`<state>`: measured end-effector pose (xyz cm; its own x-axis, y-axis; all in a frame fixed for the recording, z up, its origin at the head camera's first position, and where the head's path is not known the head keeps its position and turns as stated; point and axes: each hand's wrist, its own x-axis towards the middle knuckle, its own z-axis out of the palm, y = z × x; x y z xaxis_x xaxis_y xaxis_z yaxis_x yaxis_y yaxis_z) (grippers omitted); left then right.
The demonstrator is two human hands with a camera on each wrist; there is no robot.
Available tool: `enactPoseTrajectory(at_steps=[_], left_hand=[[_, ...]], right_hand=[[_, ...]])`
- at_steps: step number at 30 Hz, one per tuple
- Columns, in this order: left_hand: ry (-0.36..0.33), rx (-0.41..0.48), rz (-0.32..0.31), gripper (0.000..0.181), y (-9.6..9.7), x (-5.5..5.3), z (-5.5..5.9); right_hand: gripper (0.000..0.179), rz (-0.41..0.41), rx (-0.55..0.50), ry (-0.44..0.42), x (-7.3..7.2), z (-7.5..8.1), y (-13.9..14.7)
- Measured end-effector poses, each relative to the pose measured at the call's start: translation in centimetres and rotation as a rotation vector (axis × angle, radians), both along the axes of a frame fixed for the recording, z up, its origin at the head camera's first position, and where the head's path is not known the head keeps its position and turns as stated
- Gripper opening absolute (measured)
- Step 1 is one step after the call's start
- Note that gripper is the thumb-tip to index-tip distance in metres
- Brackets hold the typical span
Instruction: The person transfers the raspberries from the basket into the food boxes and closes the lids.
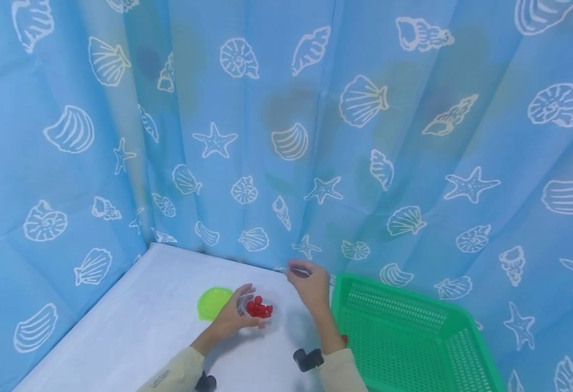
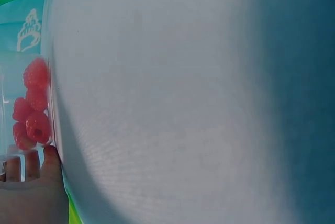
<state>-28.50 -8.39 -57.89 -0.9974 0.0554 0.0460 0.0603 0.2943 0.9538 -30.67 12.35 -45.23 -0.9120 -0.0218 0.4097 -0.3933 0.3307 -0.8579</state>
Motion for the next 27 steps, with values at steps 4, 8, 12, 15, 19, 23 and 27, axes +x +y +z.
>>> enactPoseTrajectory(at_steps=[4,8,12,15,19,23,27], left_hand=[[-0.002,0.011,-0.01,0.104,0.0,0.1,0.0],[-0.003,0.021,-0.03,0.104,0.2,0.1,0.0],[0.002,0.021,-0.023,0.104,0.2,0.0,0.1],[0.008,0.013,-0.014,0.103,0.1,0.0,0.2],[0.008,-0.003,-0.009,0.103,0.0,-0.1,0.1],[0.011,-0.011,-0.003,0.102,0.0,-0.2,0.0],[0.001,-0.001,-0.004,0.103,0.1,-0.2,-0.2]], right_hand=[[0.021,0.03,-0.059,0.042,-1.3,1.9,3.9],[0.023,-0.002,0.035,0.04,-1.8,2.7,8.3],[0.029,-0.01,0.12,-0.035,-2.1,2.3,11.9],[0.038,0.002,0.1,-0.184,-2.5,1.2,14.1],[0.044,0.07,0.044,-0.424,-3.1,-0.7,16.3],[0.042,0.179,0.004,-0.622,-3.3,-2.4,17.5],[0.035,0.244,0.067,-0.769,-2.9,-3.8,18.0]])
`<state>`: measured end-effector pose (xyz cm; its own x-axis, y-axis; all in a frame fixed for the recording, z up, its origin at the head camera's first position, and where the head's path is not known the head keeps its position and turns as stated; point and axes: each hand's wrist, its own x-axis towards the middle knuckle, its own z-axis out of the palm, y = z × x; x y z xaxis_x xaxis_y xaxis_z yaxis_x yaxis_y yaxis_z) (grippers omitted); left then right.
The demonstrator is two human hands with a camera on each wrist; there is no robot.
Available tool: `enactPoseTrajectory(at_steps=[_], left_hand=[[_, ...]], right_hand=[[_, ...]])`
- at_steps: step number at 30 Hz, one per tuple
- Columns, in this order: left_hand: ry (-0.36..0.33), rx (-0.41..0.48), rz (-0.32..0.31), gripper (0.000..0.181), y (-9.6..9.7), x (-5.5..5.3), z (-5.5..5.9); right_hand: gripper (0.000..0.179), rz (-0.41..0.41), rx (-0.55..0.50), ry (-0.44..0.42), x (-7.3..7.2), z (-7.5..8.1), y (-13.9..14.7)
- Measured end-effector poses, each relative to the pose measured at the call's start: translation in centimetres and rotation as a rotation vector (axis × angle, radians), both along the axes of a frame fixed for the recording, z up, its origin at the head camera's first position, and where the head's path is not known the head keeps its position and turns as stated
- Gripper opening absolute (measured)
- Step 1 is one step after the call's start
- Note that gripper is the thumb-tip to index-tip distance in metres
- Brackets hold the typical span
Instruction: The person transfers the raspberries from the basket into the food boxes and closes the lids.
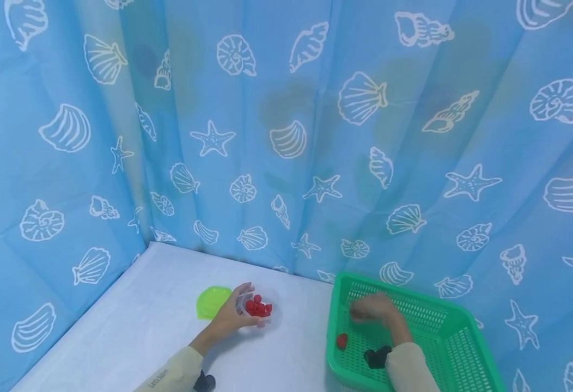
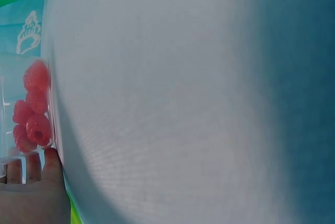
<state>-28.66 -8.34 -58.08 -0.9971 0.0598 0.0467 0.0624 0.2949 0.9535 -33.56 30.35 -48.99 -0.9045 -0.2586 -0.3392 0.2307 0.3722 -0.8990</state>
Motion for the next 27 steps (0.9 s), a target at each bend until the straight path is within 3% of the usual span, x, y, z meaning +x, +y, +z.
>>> enactPoseTrajectory(at_steps=[6,12,20,27], left_hand=[[-0.011,0.01,0.0,0.104,0.0,-0.1,-0.1],[-0.009,0.013,0.002,0.103,0.0,-0.1,-0.1],[0.001,-0.005,0.014,0.102,0.0,0.2,0.1],[-0.009,-0.012,0.019,0.103,0.1,0.3,0.2]], right_hand=[[0.015,0.025,0.219,-0.134,0.9,-0.9,-0.4],[0.018,-0.004,0.243,-0.234,1.3,-1.4,-1.1],[0.017,0.009,0.349,-0.183,1.3,-1.5,-2.5],[0.013,0.012,0.329,-0.194,1.3,-1.4,-2.8]])
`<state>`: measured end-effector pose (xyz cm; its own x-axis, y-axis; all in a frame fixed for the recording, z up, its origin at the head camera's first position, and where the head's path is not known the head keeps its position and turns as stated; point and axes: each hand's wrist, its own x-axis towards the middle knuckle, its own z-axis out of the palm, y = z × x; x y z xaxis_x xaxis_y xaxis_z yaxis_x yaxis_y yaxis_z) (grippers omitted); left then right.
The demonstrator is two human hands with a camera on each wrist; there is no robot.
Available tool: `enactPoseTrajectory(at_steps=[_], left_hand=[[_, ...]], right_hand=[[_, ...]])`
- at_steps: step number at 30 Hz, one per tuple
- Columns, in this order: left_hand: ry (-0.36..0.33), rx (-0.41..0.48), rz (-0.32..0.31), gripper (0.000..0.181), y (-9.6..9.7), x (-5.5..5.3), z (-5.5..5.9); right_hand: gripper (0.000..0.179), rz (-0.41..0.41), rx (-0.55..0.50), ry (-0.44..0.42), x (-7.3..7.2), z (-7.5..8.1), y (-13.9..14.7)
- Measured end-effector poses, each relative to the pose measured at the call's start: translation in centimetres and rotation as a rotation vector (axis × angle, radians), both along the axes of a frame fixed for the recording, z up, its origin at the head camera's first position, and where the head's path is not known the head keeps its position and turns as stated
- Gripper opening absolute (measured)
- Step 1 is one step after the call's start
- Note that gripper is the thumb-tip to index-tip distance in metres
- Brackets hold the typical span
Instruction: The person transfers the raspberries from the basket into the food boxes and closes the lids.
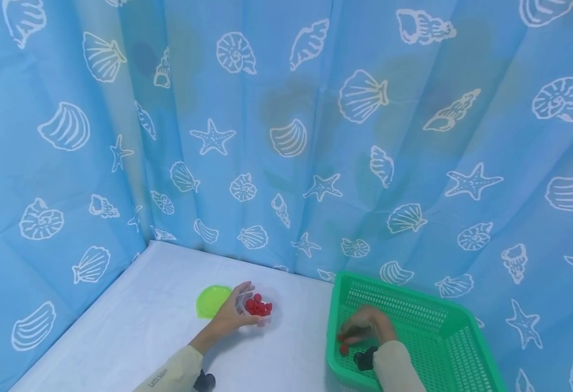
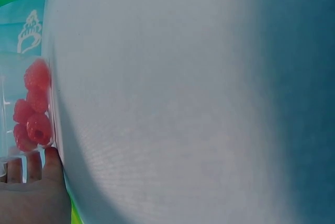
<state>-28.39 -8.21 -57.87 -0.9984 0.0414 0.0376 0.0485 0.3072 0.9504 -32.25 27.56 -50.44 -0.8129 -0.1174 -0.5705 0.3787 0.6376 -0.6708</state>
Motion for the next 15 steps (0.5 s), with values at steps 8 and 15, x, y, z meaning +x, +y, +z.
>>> enactPoseTrajectory(at_steps=[8,15], left_hand=[[0.004,0.009,-0.002,0.104,0.03,0.04,-0.02],[0.005,0.006,0.0,0.103,-0.01,0.15,0.1]], right_hand=[[0.013,0.045,-0.026,-0.008,0.16,-0.06,0.06],[0.015,0.107,-0.076,0.001,0.13,0.24,0.29]])
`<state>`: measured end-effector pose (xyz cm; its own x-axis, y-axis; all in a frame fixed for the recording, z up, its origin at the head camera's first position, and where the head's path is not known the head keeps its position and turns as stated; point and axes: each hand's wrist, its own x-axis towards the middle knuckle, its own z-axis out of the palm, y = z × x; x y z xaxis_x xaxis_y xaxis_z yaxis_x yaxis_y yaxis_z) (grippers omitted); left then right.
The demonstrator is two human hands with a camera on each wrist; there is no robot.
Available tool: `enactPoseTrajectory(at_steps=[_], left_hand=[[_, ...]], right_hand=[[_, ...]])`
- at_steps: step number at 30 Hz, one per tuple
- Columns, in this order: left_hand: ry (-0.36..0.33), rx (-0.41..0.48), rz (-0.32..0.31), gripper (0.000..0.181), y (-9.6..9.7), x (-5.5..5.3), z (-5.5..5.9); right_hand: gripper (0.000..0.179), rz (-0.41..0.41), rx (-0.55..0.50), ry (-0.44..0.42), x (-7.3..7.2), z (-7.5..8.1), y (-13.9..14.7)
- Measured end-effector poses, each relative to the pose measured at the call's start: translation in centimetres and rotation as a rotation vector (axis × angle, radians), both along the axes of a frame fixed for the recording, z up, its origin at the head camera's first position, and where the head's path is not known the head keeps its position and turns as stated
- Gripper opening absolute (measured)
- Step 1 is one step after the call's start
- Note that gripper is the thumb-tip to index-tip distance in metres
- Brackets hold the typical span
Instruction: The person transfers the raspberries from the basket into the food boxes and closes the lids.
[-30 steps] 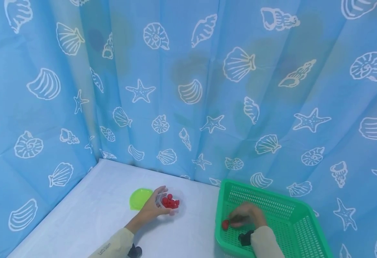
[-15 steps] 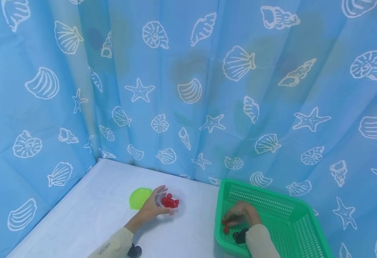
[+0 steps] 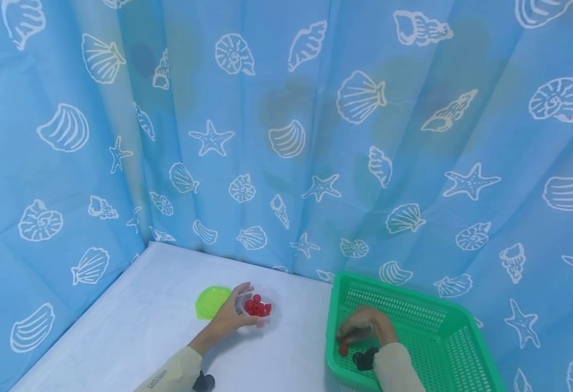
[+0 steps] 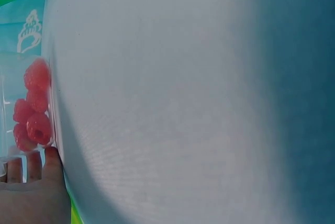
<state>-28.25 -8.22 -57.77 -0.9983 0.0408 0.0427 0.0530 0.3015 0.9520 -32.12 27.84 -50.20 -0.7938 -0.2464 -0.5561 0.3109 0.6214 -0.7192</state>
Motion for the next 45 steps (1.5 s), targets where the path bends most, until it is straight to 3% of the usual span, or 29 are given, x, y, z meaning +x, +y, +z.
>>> enactPoseTrajectory(at_steps=[6,10,18,22,26,33,38,45], left_hand=[[0.004,-0.004,-0.001,0.103,0.1,0.0,0.0],[0.004,-0.004,0.002,0.102,0.0,-0.1,0.0],[0.007,-0.006,0.002,0.103,-0.1,-0.2,-0.2],[0.0,-0.007,0.001,0.103,0.0,-0.3,-0.4],[-0.003,0.005,-0.003,0.104,0.0,-0.4,-0.3],[-0.004,0.015,-0.011,0.104,-0.1,-0.5,-0.2],[-0.001,0.009,-0.009,0.104,-0.1,-0.5,-0.3],[-0.002,0.014,-0.012,0.104,0.0,-0.4,-0.2]], right_hand=[[0.016,0.007,-0.032,0.017,0.1,0.3,0.2],[0.024,-0.004,-0.109,0.063,-0.1,0.2,0.6],[0.03,-0.045,-0.203,0.267,-1.1,0.9,1.1],[0.029,-0.14,-0.139,0.398,-1.2,2.2,0.4],[0.031,-0.193,-0.09,0.505,-1.0,4.3,-0.7],[0.032,-0.163,-0.086,0.67,-0.7,7.0,-3.4],[0.029,-0.179,-0.158,0.742,-0.7,7.6,-6.4],[0.026,-0.186,-0.22,0.749,-0.4,7.2,-10.9]])
